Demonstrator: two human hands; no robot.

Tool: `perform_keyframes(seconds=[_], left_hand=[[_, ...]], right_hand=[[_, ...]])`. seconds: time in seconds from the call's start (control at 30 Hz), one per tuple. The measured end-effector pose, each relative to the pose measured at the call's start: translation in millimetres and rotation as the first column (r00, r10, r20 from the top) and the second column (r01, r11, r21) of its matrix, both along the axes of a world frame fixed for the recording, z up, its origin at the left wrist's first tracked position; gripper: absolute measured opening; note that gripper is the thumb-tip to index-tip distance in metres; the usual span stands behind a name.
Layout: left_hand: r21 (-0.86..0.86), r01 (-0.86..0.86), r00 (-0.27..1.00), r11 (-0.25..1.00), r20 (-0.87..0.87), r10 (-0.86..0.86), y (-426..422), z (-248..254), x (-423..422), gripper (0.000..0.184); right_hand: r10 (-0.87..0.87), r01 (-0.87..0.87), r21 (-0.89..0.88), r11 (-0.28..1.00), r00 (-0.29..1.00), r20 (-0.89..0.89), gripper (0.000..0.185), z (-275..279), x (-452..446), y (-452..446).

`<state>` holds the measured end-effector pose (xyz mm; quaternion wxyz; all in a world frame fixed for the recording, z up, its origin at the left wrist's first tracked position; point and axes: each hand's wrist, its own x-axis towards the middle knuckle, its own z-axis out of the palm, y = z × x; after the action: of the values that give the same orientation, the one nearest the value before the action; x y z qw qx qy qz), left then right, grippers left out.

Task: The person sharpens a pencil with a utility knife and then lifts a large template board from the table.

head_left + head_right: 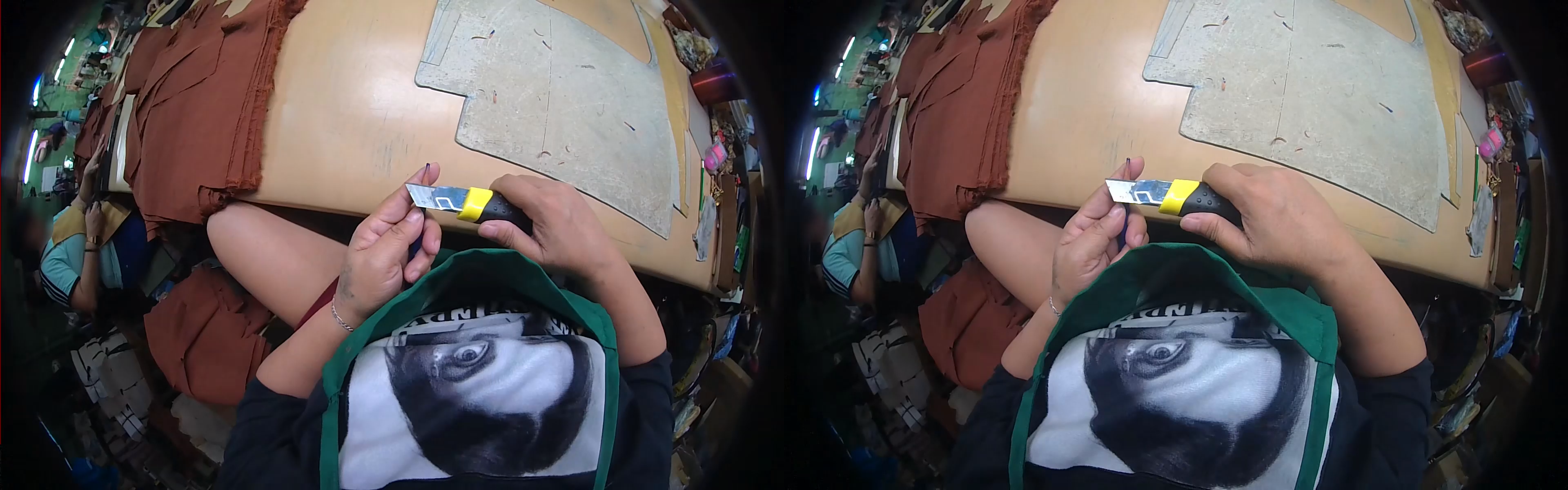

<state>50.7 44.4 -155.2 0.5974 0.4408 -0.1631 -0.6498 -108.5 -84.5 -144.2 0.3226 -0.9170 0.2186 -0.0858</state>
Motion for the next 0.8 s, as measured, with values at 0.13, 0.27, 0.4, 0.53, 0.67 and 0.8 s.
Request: perform_keyframes(seconds=[0.13,0.27,0.4,0.53,0.67,0.8], left_hand=[[-0.008,0.009,1.000,1.000,0.004,-0.009,1,-4,0,0.041],[-0.020,0.016,1.000,1.000,-0.022,-0.017,2,-7,-1,0.041],[-0.025,0.011,0.998,1.000,-0.059,-0.012,8,-3,5,0.041],[-0.033,0.011,0.995,0.999,-0.098,-0.014,6,-8,5,0.042],[-0.025,-0.003,0.997,1.000,-0.079,0.001,6,-6,5,0.042],[-0.005,-0.011,0.997,1.000,-0.082,0.010,5,-5,2,0.042]], right_hand=[[0.006,-0.008,-0.072,0.997,1.000,-0.027,0.038,-2,0,-3],[-0.078,0.083,-0.227,0.970,0.996,0.031,0.034,-7,1,-14],[-0.366,0.371,-0.261,0.891,0.928,0.067,0.032,-5,-19,-45],[-0.283,0.293,-0.200,0.935,0.956,0.075,0.033,0,-19,-30],[-0.100,0.113,-0.152,0.982,0.991,0.089,0.034,-4,-10,-8],[-0.029,0.036,-0.100,0.994,0.997,0.072,0.037,-4,0,1]])
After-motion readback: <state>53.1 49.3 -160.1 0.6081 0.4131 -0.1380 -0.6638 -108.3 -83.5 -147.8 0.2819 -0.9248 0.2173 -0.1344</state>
